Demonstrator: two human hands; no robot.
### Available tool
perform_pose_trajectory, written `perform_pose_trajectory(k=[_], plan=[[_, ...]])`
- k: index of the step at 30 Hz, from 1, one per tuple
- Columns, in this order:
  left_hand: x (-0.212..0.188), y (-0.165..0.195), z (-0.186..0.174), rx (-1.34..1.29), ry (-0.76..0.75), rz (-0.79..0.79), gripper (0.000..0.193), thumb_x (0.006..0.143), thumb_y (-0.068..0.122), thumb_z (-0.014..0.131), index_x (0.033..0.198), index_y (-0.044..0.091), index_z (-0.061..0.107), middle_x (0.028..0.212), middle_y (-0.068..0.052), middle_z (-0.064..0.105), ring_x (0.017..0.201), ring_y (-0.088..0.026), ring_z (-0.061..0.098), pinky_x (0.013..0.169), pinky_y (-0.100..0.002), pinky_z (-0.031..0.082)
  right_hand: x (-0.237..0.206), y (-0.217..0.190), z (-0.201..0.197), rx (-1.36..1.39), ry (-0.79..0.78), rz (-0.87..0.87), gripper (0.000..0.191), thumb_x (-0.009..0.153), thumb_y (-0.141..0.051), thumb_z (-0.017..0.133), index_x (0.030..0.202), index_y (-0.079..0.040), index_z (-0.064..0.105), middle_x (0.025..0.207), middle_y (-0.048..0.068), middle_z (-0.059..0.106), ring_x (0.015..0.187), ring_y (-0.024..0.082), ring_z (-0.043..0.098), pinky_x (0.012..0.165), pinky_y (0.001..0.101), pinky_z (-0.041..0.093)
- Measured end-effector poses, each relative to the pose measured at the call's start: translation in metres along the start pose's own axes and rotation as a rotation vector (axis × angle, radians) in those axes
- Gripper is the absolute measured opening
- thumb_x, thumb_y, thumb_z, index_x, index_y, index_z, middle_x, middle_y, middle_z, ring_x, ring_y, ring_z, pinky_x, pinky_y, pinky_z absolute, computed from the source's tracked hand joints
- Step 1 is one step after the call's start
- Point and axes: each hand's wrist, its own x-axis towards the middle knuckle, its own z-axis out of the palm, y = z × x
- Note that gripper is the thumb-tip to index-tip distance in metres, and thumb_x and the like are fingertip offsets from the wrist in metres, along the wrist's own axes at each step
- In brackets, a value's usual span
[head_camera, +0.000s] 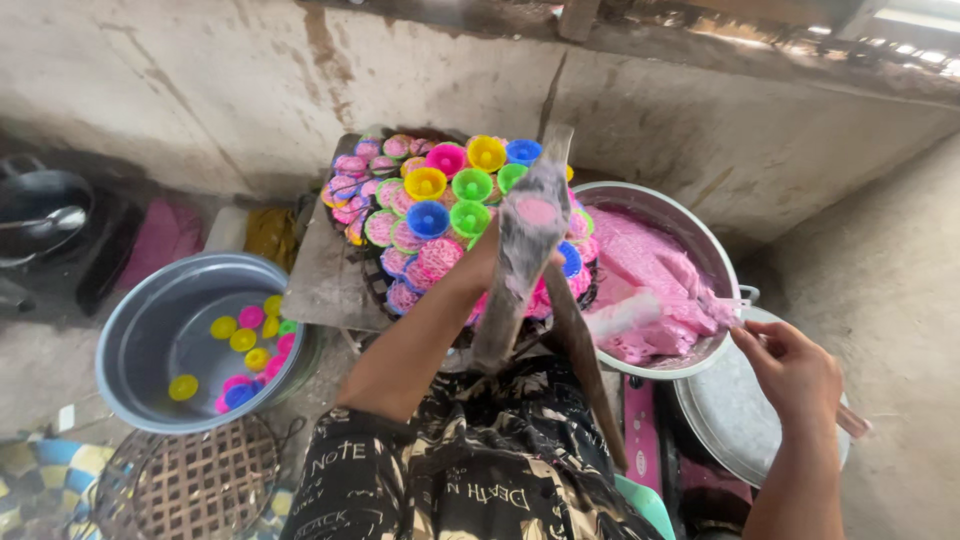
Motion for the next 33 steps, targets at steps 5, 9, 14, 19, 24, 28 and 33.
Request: perform_pose_trajectory(k=[5,9,14,19,24,28,33], plan=[[0.021,0.077,-0.041,-0.089,-0.164,0.206,0.033,0.083,0.002,0.083,0.113,0.002,0.069,0.108,-0.011,0.067,0.098,-0.026,0.076,0.09,-0.04,0.064,0.004,-0.037,0.06,0.601,-0.281,-0.34,0.075,0.099,-0.055,0.066,0.144,0.004,0.059,0.125,0.024,0.063,0.097,0.028,0.066,0.082,0.0327,0.05],[-0.017,0.11,-0.039,-0.336,-0.273,0.554,0.034,0.087,-0.003,0.085,0.117,0.003,0.069,0.116,-0.009,0.061,0.102,-0.026,0.077,0.097,-0.041,0.063,-0.042,-0.095,0.081,1.686,-1.312,-0.156,0.105,0.089,-0.076,0.058,0.148,0.009,0.038,0.129,0.029,0.066,0.111,0.037,0.068,0.09,0.0445,0.058],[-0.044,0.149,-0.053,0.072,-0.437,0.606,0.05,0.089,-0.003,0.084,0.135,0.007,0.068,0.126,-0.006,0.056,0.119,-0.026,0.059,0.107,-0.041,0.05,-0.082,-0.161,0.071,2.003,-2.074,-0.103,0.116,0.092,-0.069,0.06,0.172,0.004,0.018,0.122,0.036,0.068,0.094,0.031,0.077,0.074,0.0355,0.063],[-0.123,0.174,-0.098,0.076,-0.396,0.289,0.067,0.092,0.012,0.085,0.15,0.008,0.053,0.151,-0.011,0.055,0.137,-0.025,0.057,0.121,-0.039,0.044,-0.037,-0.192,0.037,1.894,-1.485,-0.394,0.115,0.092,-0.051,0.083,0.161,0.01,0.015,0.131,0.044,0.053,0.074,0.023,0.069,0.052,0.0287,0.056],[-0.128,0.16,-0.102,0.828,-0.038,0.266,0.05,0.073,0.023,0.085,0.119,0.01,0.073,0.11,-0.013,0.076,0.101,-0.03,0.075,0.092,-0.042,0.058,-0.025,-0.243,0.036,1.394,-0.922,-0.663,0.122,0.088,-0.03,0.084,0.172,-0.027,-0.005,0.154,0.031,0.046,0.079,0.02,0.066,0.054,0.026,0.055],[-0.12,0.158,-0.112,1.128,0.066,0.225,0.037,0.061,0.033,0.085,0.087,0.008,0.075,0.082,-0.018,0.071,0.077,-0.039,0.07,0.07,-0.048,0.056,-0.021,-0.277,0.038,0.934,-0.617,-1.061,0.116,0.094,-0.025,0.083,0.172,-0.022,-0.004,0.16,0.031,0.039,0.106,0.024,0.065,0.088,0.041,0.059],[-0.119,0.149,-0.118,1.164,0.104,0.196,0.029,0.063,0.033,0.08,0.074,0.008,0.072,0.073,-0.016,0.07,0.07,-0.038,0.069,0.065,-0.048,0.056,-0.021,-0.291,0.036,0.317,-0.097,-1.409,0.118,0.069,-0.031,0.088,0.161,-0.017,0.016,0.141,0.031,0.047,0.121,0.049,0.056,0.088,0.0594,0.053]])
